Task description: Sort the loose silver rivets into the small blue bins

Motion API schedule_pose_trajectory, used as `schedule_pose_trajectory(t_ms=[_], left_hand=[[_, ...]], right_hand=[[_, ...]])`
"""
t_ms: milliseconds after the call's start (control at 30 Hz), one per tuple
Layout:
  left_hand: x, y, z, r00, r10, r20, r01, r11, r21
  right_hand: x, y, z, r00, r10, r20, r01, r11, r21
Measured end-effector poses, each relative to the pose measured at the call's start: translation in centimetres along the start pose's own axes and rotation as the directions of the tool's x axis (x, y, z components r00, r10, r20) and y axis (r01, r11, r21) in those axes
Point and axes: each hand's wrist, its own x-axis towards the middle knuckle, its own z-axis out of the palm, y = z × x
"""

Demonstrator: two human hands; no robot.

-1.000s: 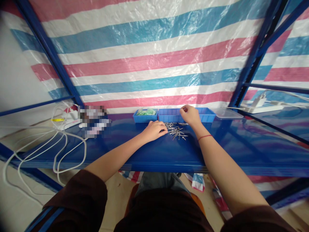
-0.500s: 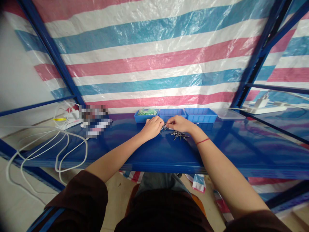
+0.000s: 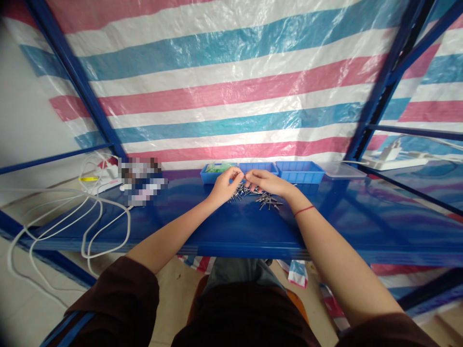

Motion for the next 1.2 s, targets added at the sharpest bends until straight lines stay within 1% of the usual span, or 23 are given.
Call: schedule_pose_trajectory(t_ms=[67,100,233,333,433,633,767,833,867,900,933,967,1000,1033,1100,1133,1200], left_hand=[[0.0,0.1,-0.1,1.0,0.013,-0.019,-0.014,1.0,-0.019],[0.0,0.1,-0.1,0.999,0.018,-0.028,-0.019,1.0,-0.025],[0.1,-0.3,0.1,0.999,0.017,-0.043,-0.018,1.0,-0.021],[0.1,-0.7,0.2,0.999,0.003,-0.035,-0.003,1.0,-0.013],[0.1,-1.0,0.3,0.999,-0.019,-0.028,0.018,1.0,-0.016],[0.1,-0.9,0.4,0.999,-0.019,0.032,0.02,1.0,-0.023],[0.0,-0.9,0.5,0.997,-0.001,0.078,0.002,1.0,-0.006],[0.0,-1.0,0.7,0.997,-0.022,0.08,0.021,1.0,0.002],[-0.1,-1.1,0.7,0.996,-0.043,0.08,0.042,0.999,0.008],[-0.2,-1.1,0.7,0.994,-0.067,0.084,0.066,0.998,0.015],[-0.2,-1.1,0.7,0.992,-0.087,0.095,0.085,0.996,0.022],[-0.3,-1.1,0.7,0.989,-0.102,0.109,0.099,0.995,0.03],[-0.4,-1.0,0.7,0.986,-0.111,0.126,0.107,0.994,0.039],[-0.4,-0.9,0.6,0.983,-0.115,0.143,0.109,0.993,0.048],[-0.5,-0.7,0.5,0.977,-0.113,0.182,0.102,0.992,0.071],[-0.5,-0.6,0.5,0.973,-0.112,0.2,0.097,0.992,0.086],[-0.5,-0.5,0.4,0.966,-0.108,0.234,0.083,0.99,0.113]], right_hand=[[0.0,0.0,0.0,0.999,0.031,0.025,-0.033,0.996,0.082],[0.0,0.0,0.0,0.999,0.031,0.013,-0.032,0.993,0.117],[0.1,0.0,-0.1,0.993,0.019,-0.117,0.006,0.978,0.208],[0.2,-0.1,-0.1,0.98,0.002,-0.198,0.034,0.984,0.178],[0.2,-0.1,0.0,0.969,-0.036,-0.246,0.069,0.99,0.126],[0.2,-0.4,0.3,0.955,-0.104,-0.277,0.13,0.988,0.077],[0.2,-0.6,0.5,0.95,-0.105,-0.294,0.131,0.989,0.07],[0.4,-0.4,0.2,0.939,-0.107,-0.326,0.135,0.989,0.064],[0.5,-0.2,-0.2,0.922,-0.11,-0.371,0.139,0.989,0.054],[0.5,0.1,-0.7,0.893,-0.11,-0.437,0.139,0.99,0.034],[0.5,0.4,-1.4,0.847,-0.107,-0.52,0.126,0.992,0.001],[0.4,0.8,-2.2,0.776,-0.106,-0.621,0.095,0.994,-0.05],[0.3,1.2,-3.1,0.704,-0.098,-0.704,0.027,0.993,-0.111],[0.1,1.6,-4.0,0.618,-0.094,-0.781,-0.08,0.98,-0.182],[-0.6,2.4,-5.6,0.469,-0.081,-0.88,-0.353,0.895,-0.271],[-0.9,2.8,-6.2,0.439,-0.061,-0.896,-0.46,0.842,-0.282],[-1.5,3.4,-6.9,0.425,0.033,-0.905,-0.624,0.735,-0.266]])
